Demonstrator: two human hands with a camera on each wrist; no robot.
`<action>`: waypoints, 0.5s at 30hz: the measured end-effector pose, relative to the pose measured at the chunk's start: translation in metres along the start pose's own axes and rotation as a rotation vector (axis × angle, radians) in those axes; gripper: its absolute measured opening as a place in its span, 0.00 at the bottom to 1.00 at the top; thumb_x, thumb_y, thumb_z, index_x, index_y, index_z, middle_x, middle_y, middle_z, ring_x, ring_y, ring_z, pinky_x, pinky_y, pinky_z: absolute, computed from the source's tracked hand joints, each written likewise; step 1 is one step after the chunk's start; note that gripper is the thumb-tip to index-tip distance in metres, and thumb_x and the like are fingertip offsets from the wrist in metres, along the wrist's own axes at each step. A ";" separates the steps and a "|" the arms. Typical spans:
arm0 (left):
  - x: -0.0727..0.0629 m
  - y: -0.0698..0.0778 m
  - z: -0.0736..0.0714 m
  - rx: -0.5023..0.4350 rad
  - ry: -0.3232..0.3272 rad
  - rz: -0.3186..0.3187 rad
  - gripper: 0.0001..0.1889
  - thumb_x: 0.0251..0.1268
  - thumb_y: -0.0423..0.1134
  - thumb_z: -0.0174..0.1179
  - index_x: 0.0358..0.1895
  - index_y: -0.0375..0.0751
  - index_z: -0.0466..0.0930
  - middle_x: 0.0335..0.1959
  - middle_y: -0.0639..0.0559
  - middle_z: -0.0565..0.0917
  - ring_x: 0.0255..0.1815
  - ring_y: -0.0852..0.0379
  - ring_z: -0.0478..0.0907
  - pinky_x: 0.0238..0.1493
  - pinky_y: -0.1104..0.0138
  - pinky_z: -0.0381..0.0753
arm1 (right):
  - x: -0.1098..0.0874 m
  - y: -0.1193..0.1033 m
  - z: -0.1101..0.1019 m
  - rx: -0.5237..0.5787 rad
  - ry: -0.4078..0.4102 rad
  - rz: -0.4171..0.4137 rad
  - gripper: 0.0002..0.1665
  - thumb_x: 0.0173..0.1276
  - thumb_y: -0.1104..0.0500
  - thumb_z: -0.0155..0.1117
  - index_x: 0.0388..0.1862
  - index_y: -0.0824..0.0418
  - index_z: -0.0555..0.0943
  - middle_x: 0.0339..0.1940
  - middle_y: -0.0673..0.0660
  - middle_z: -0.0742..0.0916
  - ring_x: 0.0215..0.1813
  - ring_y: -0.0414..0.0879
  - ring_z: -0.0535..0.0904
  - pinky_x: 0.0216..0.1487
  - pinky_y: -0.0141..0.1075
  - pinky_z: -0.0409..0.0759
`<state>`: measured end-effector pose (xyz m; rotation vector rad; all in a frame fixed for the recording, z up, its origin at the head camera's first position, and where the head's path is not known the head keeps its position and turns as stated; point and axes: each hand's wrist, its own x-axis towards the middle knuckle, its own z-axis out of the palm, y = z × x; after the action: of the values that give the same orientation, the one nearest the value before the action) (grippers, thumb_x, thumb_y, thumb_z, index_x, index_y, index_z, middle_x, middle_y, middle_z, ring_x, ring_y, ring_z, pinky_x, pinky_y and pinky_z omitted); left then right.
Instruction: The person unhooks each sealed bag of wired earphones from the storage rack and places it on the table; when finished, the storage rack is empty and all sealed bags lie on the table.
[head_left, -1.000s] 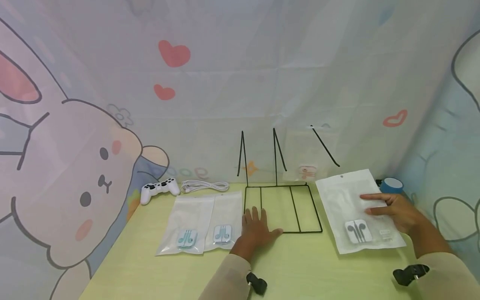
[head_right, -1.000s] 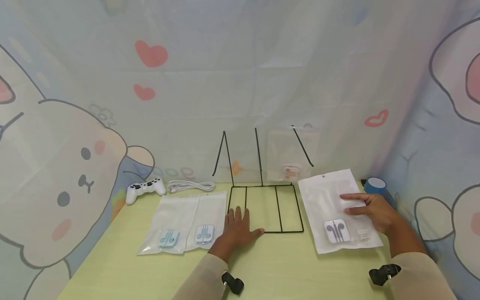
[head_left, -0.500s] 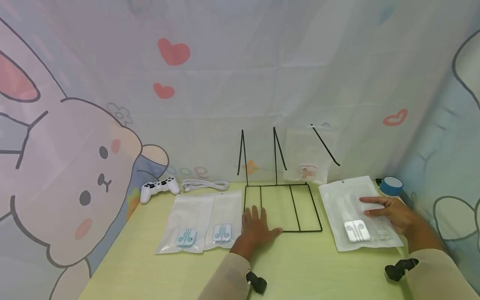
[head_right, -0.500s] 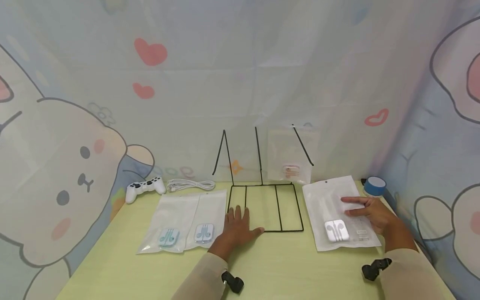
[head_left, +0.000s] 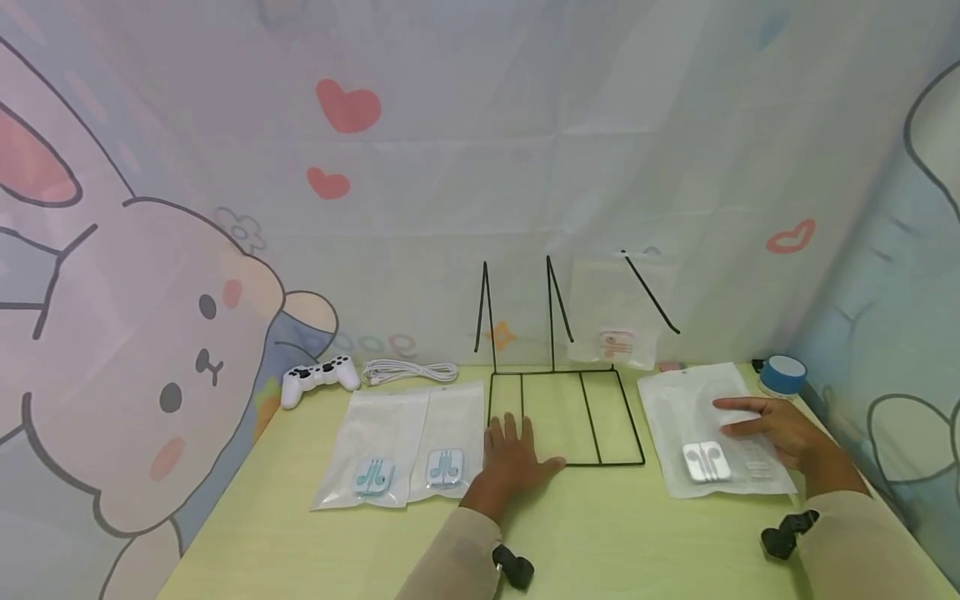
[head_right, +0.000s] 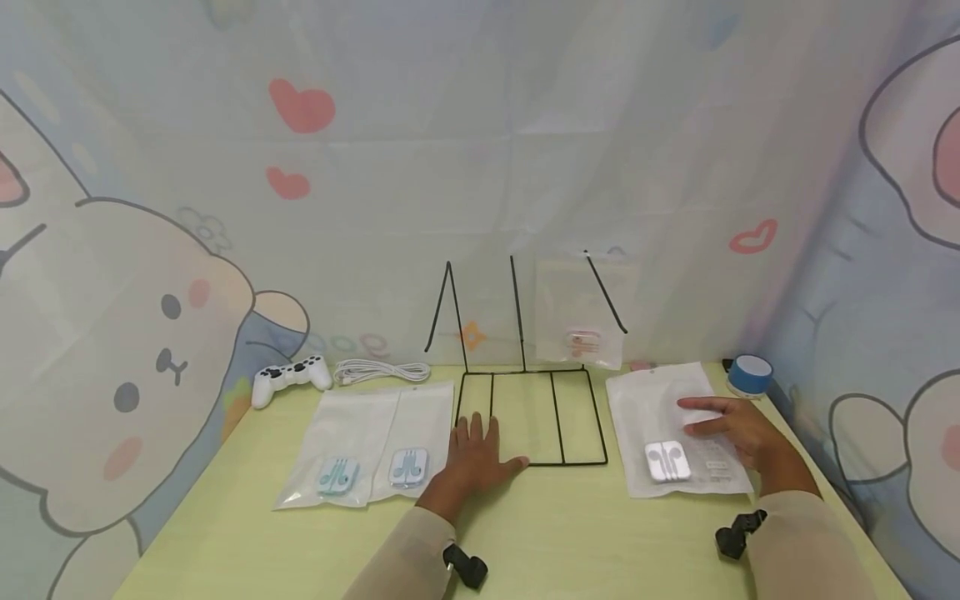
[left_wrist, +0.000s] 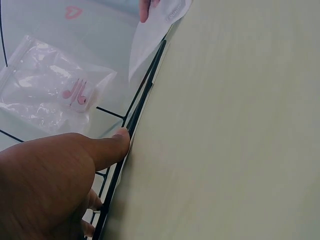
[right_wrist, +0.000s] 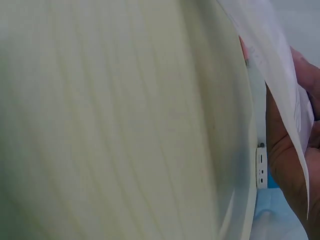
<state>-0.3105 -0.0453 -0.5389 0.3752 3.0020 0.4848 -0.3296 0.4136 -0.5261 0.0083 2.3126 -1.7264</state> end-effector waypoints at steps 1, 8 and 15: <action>0.000 0.000 0.000 0.001 0.000 0.000 0.52 0.75 0.72 0.57 0.87 0.35 0.59 0.88 0.29 0.58 0.90 0.26 0.50 0.89 0.39 0.55 | 0.001 0.000 0.001 -0.037 0.013 -0.001 0.27 0.72 0.59 0.77 0.68 0.44 0.89 0.71 0.49 0.85 0.52 0.42 0.87 0.51 0.39 0.92; 0.001 0.000 0.000 0.009 -0.002 -0.003 0.52 0.75 0.72 0.57 0.86 0.35 0.60 0.88 0.29 0.58 0.90 0.27 0.51 0.89 0.39 0.55 | 0.005 -0.005 0.011 -0.206 0.086 -0.024 0.36 0.68 0.55 0.81 0.74 0.57 0.83 0.88 0.74 0.64 0.60 0.36 0.78 0.51 0.28 0.84; 0.001 0.001 -0.001 0.017 -0.016 -0.013 0.53 0.75 0.74 0.56 0.87 0.36 0.59 0.89 0.30 0.57 0.91 0.27 0.50 0.89 0.40 0.54 | 0.003 -0.009 0.018 -0.244 0.084 0.030 0.42 0.68 0.53 0.81 0.79 0.59 0.77 0.88 0.76 0.62 0.73 0.66 0.77 0.48 0.30 0.84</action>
<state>-0.3115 -0.0449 -0.5377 0.3594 2.9925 0.4537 -0.3306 0.3935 -0.5229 0.0711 2.5552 -1.4457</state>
